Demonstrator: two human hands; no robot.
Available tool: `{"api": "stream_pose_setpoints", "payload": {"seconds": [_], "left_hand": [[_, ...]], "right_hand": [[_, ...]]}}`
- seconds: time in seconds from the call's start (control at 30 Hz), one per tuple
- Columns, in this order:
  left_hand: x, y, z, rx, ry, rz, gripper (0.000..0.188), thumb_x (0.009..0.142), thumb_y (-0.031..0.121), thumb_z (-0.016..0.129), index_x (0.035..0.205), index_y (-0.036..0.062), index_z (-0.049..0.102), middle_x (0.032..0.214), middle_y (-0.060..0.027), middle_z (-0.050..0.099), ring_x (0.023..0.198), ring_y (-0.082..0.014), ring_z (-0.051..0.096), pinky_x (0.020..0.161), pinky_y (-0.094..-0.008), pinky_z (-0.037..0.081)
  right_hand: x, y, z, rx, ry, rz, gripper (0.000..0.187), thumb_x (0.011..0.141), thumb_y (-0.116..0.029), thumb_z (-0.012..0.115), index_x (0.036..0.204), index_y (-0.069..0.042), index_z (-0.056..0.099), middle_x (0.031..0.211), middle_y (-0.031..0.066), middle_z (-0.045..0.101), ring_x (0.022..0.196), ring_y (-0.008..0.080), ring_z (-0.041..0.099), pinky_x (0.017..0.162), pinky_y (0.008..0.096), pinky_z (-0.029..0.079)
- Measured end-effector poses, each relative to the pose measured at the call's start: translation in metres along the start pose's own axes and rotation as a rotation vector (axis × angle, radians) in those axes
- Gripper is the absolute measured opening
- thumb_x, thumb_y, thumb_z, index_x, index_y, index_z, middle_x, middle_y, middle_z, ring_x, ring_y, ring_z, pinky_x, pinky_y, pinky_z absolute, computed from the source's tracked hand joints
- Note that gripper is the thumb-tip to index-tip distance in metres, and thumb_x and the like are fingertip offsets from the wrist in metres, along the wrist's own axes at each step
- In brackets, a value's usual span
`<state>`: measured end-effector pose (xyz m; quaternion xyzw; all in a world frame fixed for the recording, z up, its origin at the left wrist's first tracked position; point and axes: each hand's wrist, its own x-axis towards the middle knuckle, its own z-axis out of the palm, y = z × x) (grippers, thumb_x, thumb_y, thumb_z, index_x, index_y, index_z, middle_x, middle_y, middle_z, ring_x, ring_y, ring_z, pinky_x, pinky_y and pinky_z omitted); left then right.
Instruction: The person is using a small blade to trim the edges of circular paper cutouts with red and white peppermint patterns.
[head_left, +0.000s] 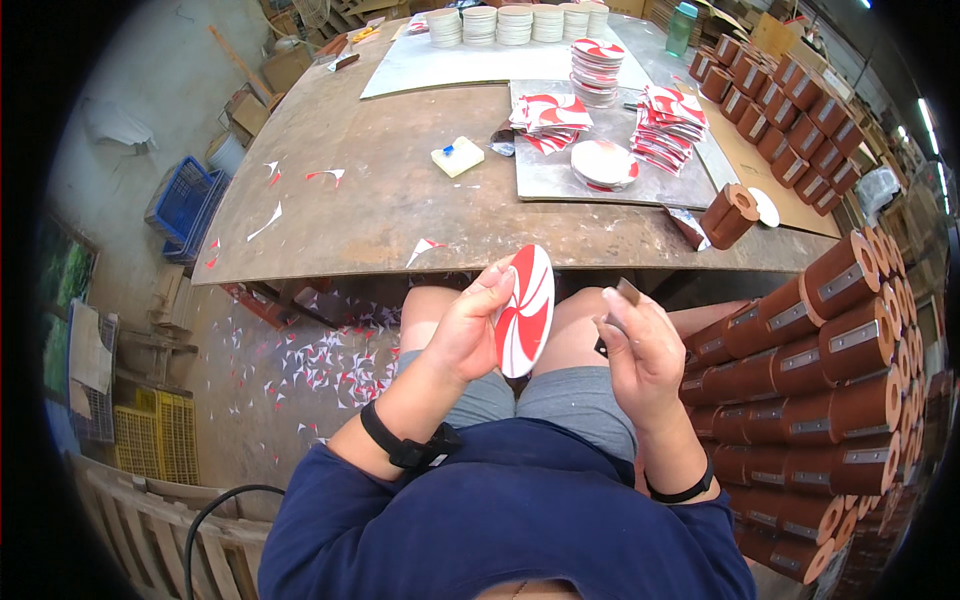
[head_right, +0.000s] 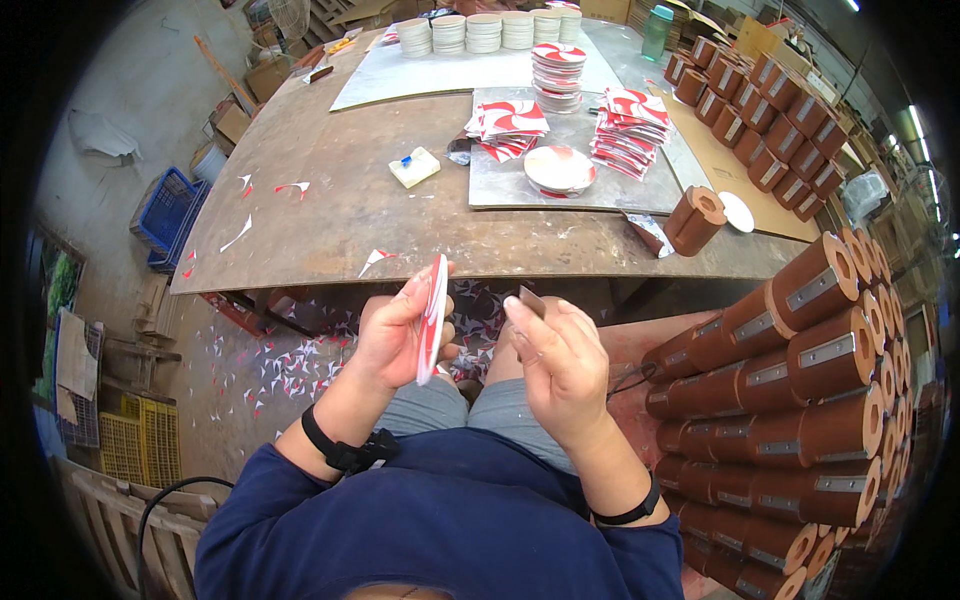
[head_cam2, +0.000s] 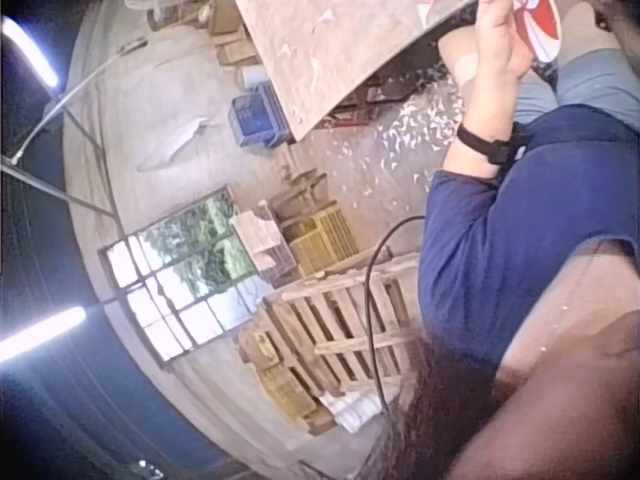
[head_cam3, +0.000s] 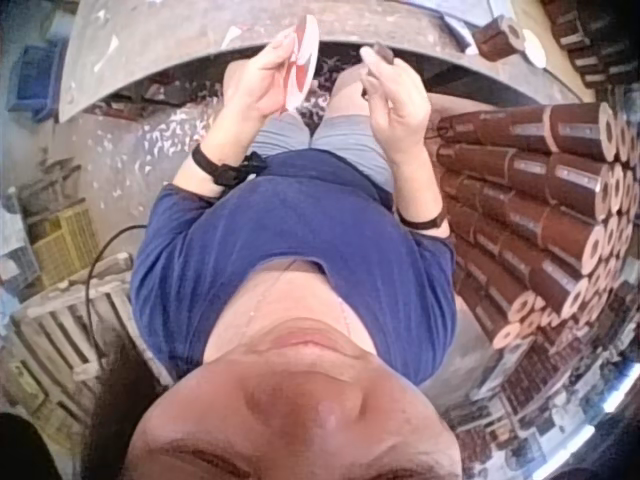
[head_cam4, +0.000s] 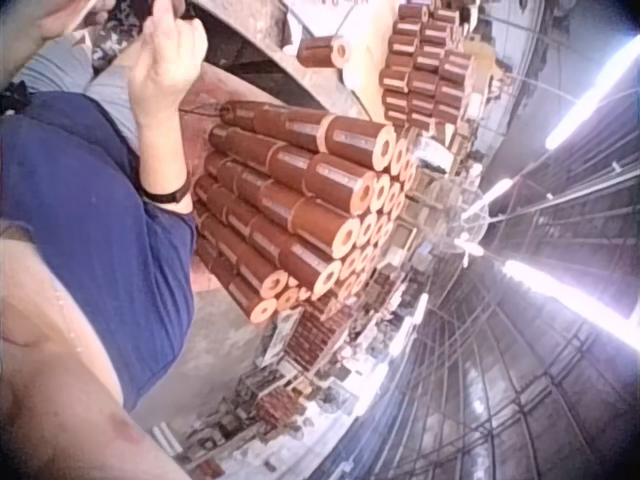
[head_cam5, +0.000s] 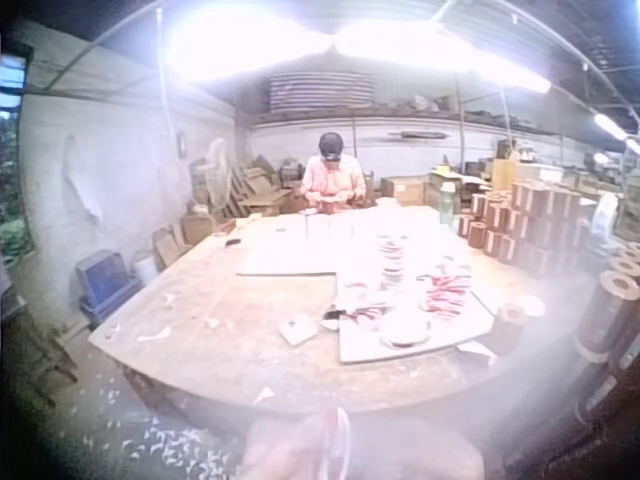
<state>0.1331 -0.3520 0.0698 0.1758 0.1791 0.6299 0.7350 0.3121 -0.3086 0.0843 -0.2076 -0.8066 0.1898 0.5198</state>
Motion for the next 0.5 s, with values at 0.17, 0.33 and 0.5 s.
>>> {"api": "stream_pose_setpoints", "payload": {"seconds": [0.17,0.33,0.5], "left_hand": [[-0.002,-0.002,0.0,0.029,0.098,-0.045,0.033,0.086,0.024,0.042,0.118,0.0169,0.039,0.065,-0.0016,0.044,0.043,-0.0119,0.044,0.054,-0.033,0.047],[-0.003,-0.006,0.003,0.059,0.173,-0.035,0.027,0.086,0.031,0.042,0.107,0.0155,0.049,0.053,0.0017,0.04,0.035,-0.0089,0.038,0.048,-0.0285,0.045],[-0.002,-0.012,0.004,0.222,0.213,0.025,0.029,0.088,0.034,0.037,0.105,0.0131,0.05,0.05,0.0016,0.038,0.032,-0.0087,0.035,0.044,-0.0273,0.044]], "right_hand": [[-0.006,0.012,-0.003,0.007,0.071,-0.076,0.064,0.065,0.008,0.059,0.122,0.003,0.03,0.074,0.0126,0.055,0.062,0.0209,0.054,0.06,0.0312,0.046],[0.009,0.001,-0.01,-0.034,-0.004,-0.003,0.065,0.069,0.004,0.059,0.123,0.007,0.022,0.067,0.0124,0.052,0.049,0.0184,0.048,0.048,0.0249,0.041],[0.014,-0.002,-0.019,-0.003,-0.195,0.26,0.069,0.069,-0.001,0.061,0.124,0.006,0.021,0.103,0.0252,0.049,0.049,0.0184,0.047,0.049,0.0245,0.041]]}}
